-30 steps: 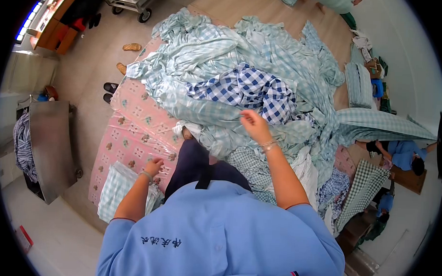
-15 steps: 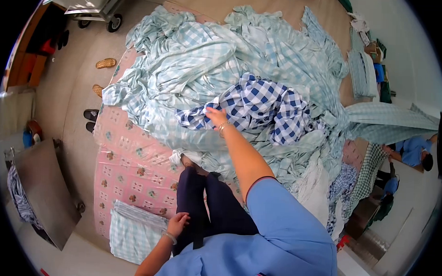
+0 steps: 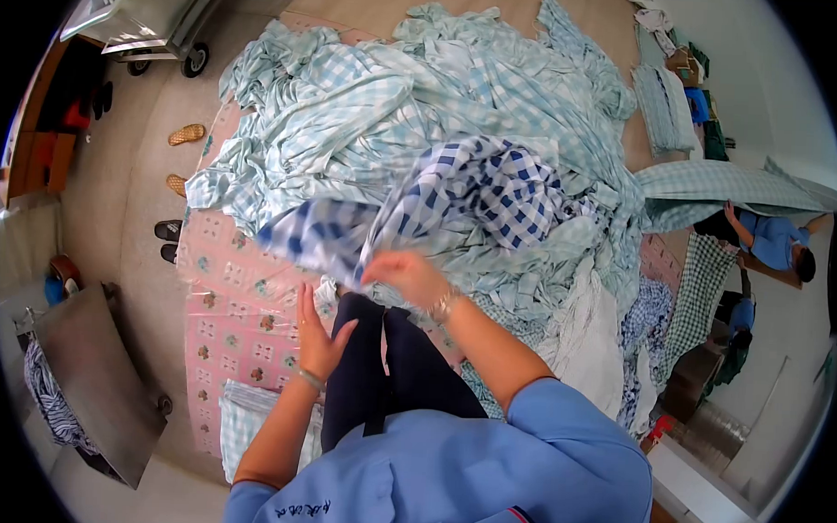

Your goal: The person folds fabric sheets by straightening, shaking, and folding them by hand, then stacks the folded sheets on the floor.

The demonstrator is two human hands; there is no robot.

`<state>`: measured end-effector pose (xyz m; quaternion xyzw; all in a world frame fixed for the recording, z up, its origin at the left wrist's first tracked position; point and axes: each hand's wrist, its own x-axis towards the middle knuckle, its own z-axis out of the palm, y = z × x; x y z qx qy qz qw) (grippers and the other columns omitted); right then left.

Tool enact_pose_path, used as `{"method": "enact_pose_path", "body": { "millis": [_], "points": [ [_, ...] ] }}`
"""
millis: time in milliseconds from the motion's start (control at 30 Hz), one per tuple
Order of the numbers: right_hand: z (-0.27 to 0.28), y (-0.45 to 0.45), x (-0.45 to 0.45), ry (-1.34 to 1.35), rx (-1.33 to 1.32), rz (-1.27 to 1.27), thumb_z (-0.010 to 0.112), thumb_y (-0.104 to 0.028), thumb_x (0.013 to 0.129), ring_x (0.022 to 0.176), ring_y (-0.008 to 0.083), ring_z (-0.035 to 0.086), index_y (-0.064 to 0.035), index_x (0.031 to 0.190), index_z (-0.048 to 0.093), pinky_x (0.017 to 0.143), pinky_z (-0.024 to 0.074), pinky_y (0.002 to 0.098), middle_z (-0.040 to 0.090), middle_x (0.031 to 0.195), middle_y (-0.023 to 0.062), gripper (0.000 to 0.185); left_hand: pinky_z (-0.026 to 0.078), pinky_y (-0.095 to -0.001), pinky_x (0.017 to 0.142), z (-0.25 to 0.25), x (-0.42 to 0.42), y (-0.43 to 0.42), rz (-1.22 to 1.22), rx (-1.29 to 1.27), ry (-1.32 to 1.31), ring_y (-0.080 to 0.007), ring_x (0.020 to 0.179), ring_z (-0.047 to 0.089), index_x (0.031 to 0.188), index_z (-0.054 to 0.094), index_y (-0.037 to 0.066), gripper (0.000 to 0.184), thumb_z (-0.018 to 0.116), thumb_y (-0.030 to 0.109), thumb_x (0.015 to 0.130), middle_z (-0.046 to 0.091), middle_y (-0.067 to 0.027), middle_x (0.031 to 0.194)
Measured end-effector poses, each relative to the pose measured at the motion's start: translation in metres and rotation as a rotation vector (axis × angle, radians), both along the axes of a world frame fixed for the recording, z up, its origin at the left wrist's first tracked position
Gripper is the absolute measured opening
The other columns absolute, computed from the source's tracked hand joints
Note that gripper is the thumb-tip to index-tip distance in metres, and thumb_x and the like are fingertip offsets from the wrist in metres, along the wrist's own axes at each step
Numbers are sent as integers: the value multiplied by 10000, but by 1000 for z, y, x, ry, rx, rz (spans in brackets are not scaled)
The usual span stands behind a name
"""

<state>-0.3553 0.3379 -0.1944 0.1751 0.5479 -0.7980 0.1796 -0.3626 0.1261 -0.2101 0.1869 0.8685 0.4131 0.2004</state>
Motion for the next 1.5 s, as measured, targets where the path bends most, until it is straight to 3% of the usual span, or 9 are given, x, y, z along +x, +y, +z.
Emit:
{"method": "enact_pose_path", "body": {
  "millis": [100,200,367,500,833,1100,1333,1367,1500],
  "points": [
    [108,-27,31,251,-109,391,555,-99,797,733,107,518,-11,830,631,669,398,225,552,761,29,121,177,-444,992,13,6,9,240,384,31,-376,1196,233,1211,335,78,583,614,169,708,335,-215,1228],
    [169,-52,52,475,-76,515,549,-100,799,722,131,528,-24,895,621,633,393,221,547,763,77,142,169,-497,959,113,-8,10,-311,92,506,-292,1110,330,810,548,105,182,584,157,639,459,-70,1109],
    [240,-25,81,464,604,238,505,-11,700,825,210,539,-69,1014,567,699,411,251,556,954,127,325,430,-332,718,187,2,-21,-740,331,69,-274,795,519,788,562,33,217,590,121,592,559,-105,839],
    [192,32,124,395,1408,166,470,12,632,1160,335,311,-158,1163,446,920,297,472,393,1226,106,558,427,-305,669,260,25,-65,-408,219,-293,-192,740,539,887,554,18,199,609,81,706,575,-78,804],
    [77,-11,262,-224,1406,-9,612,-60,588,1238,358,180,-259,1309,161,917,227,584,196,1357,84,874,402,-317,806,278,29,-274,338,361,-77,-205,937,506,1076,477,20,393,563,233,757,519,-91,1047],
    [65,-20,296,145,1279,-211,462,-81,735,834,298,546,-84,843,549,726,418,382,583,859,135,138,387,-322,845,425,51,-413,779,433,330,-213,1002,478,1130,437,10,459,487,332,807,476,-102,1121],
    [367,38,321,347,1532,-1065,459,-165,759,654,347,518,-44,1001,550,596,418,389,552,749,206,285,370,-340,889,464,27,-400,785,772,130,-231,1063,453,1177,400,5,538,399,431,848,439,-121,1186],
    [406,22,336,473,2062,-1099,471,-157,749,592,272,506,-34,1003,547,568,410,355,542,697,153,292,365,-354,904,459,20,-385,759,908,58,-245,1075,449,1184,394,9,559,367,457,850,434,-131,1196],
    [501,-25,362,1227,1385,-1287,490,-128,792,642,130,505,0,955,541,618,416,275,536,726,80,213,366,-337,895,436,-8,-342,602,917,82,-223,1074,445,1182,383,-38,594,391,454,850,433,-141,1192]
  ]
}}
